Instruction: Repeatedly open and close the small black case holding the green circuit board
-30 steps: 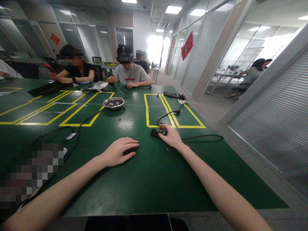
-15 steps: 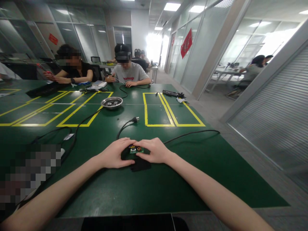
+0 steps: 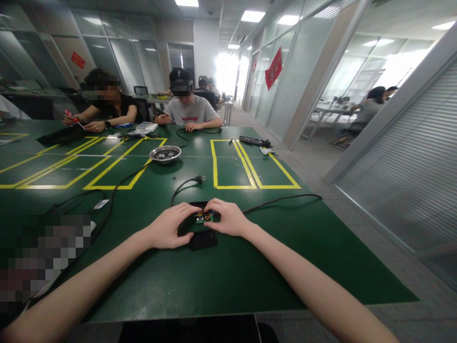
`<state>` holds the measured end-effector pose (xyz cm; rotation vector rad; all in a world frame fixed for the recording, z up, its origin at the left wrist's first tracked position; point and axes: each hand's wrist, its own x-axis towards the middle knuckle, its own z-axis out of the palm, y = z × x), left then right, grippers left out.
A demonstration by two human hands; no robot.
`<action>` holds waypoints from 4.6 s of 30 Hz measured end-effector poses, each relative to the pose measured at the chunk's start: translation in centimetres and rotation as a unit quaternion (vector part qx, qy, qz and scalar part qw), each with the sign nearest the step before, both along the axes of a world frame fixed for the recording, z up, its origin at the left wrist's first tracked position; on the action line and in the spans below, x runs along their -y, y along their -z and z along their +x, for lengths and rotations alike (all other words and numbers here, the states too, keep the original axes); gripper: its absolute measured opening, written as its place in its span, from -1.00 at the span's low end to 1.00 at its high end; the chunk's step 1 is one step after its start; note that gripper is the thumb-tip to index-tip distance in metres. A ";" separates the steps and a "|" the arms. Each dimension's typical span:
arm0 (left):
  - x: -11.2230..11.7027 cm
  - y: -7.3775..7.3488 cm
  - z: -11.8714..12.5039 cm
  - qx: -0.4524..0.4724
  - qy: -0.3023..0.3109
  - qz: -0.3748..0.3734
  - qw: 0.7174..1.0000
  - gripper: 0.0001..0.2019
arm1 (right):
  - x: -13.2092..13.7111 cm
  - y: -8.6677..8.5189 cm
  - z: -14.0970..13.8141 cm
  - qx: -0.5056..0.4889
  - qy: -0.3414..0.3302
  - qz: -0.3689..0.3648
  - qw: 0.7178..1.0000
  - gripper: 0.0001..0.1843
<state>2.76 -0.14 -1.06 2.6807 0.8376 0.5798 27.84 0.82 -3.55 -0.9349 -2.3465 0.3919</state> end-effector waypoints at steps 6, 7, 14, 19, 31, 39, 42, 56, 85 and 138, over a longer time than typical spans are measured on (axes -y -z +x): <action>-0.6 0.3 -0.2 0.005 -0.017 0.005 1.000 -0.54 | -0.7 0.8 0.1 -0.033 0.010 0.033 0.999 -0.71; -0.8 0.3 -0.3 0.008 -0.020 0.009 1.000 -0.56 | -0.7 0.8 0.1 -0.042 0.011 0.041 0.998 -0.71; -1.1 0.4 -0.7 0.051 -0.017 0.050 0.997 -0.66 | 0.0 -0.1 -0.5 -0.101 -0.028 0.064 0.992 -0.80; -1.0 0.0 -0.8 0.057 -0.043 0.115 0.991 -0.80 | 1.0 -1.0 -0.7 -0.141 -0.051 0.083 0.985 -0.80; 0.2 -0.8 -1.2 -0.004 0.033 0.039 0.999 -0.88 | 1.9 -1.5 -1.0 -0.045 -0.125 0.010 0.991 -0.85; 0.5 -1.1 -1.0 -0.037 0.023 -0.030 0.999 -0.88 | 2.0 -1.2 -1.2 -0.001 -0.127 0.064 0.990 -0.87; 0.1 -1.0 -1.3 -0.039 0.009 -0.046 0.998 -0.87 | 1.8 -1.2 -1.0 0.027 -0.109 0.084 0.990 -0.85; -1.8 0.1 -2.3 0.016 -0.060 -0.048 0.997 -0.84 | 0.0 0.1 0.3 -0.005 -0.038 0.059 0.998 -0.90; -1.8 -0.2 -2.2 0.075 -0.100 -0.168 0.978 -0.71 | -0.3 -0.4 0.2 0.114 -0.056 0.143 0.981 -0.78; -1.9 0.1 -1.9 0.134 -0.065 -0.174 0.973 -0.69 | 0.7 -0.3 -0.5 -0.065 -0.007 -0.053 0.996 -0.70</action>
